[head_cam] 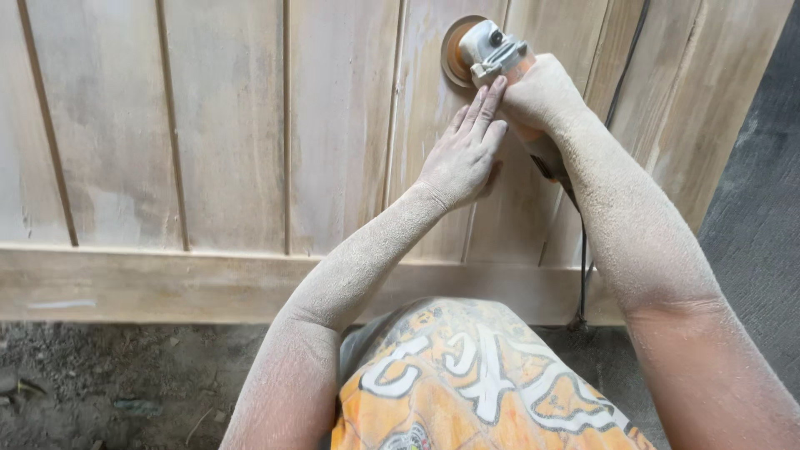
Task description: The person uses a power sander to smooth the surface and edges of a wooden door panel. They move the tool over the flat frames and recessed panels by hand.
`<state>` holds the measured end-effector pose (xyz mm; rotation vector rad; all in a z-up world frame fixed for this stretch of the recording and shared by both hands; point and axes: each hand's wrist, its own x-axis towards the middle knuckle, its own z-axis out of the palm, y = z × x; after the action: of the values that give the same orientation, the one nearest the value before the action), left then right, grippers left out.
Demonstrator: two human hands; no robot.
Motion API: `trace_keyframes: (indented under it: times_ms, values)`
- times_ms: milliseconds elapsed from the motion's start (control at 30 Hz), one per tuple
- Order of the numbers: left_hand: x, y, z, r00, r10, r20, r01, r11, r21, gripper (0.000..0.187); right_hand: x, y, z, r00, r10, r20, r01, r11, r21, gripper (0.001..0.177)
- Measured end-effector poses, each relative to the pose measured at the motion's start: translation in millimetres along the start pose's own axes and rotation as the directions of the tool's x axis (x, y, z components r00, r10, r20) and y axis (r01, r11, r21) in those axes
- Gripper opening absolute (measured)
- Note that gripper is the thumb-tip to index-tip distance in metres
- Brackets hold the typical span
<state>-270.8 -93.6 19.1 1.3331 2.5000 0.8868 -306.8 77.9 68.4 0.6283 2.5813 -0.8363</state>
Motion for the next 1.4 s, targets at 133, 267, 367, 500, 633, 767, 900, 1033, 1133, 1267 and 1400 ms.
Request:
trace_keyframes:
  times_ms: [133, 267, 367, 500, 633, 767, 900, 1033, 1133, 1267, 1400]
  values:
    - [37, -21, -17, 1.000, -0.013, -0.013, 0.014, 0.999, 0.046, 0.056, 39, -11, -15, 1.000, -0.026, -0.004, 0.026, 0.993, -0.118, 0.055]
    - [62, -44, -32, 0.999, 0.002, -0.046, 0.000, 0.999, 0.047, 0.060, 80, -15, -21, 0.998, -0.064, -0.017, 0.063, 0.997, -0.051, 0.055]
    - [79, -58, -42, 0.999, -0.031, -0.024, 0.032, 0.999, 0.024, 0.061, 105, -17, -29, 0.999, -0.025, -0.027, 0.024, 1.000, -0.015, 0.054]
    - [94, -79, -47, 0.999, -0.012, -0.051, 0.017, 0.995, 0.094, 0.049, 127, -24, -33, 0.981, -0.191, -0.036, 0.185, 0.975, -0.124, 0.051]
    - [101, -96, -49, 0.988, 0.032, -0.150, -0.021, 0.997, 0.079, 0.046, 147, -39, -35, 0.981, -0.191, -0.032, 0.190, 0.981, -0.045, 0.050]
    - [89, -110, -62, 0.981, 0.008, -0.193, -0.008, 1.000, 0.001, 0.050, 163, -59, -24, 0.962, -0.273, 0.005, 0.268, 0.940, -0.210, 0.048]
    - [79, -120, -78, 0.984, -0.001, -0.176, -0.001, 1.000, -0.009, 0.054, 168, -79, -17, 0.919, -0.383, 0.099, 0.395, 0.881, -0.261, 0.042]
    - [82, -117, -79, 0.990, 0.008, -0.139, -0.012, 0.999, -0.031, 0.051, 159, -79, -27, 0.910, -0.401, 0.106, 0.412, 0.903, -0.122, 0.031]
    - [96, -105, -65, 0.996, 0.038, -0.085, -0.043, 0.997, -0.059, 0.049, 142, -50, -43, 0.915, -0.386, 0.113, 0.393, 0.919, -0.043, 0.032]
    - [124, -87, -54, 0.999, 0.032, -0.028, -0.036, 0.990, -0.135, 0.048, 131, -28, -70, 0.970, -0.224, 0.091, 0.225, 0.974, 0.002, 0.038]
    - [128, -68, -40, 0.994, 0.091, -0.058, -0.096, 0.992, -0.088, 0.039, 117, -7, -67, 0.989, -0.150, 0.019, 0.151, 0.977, -0.153, 0.041]
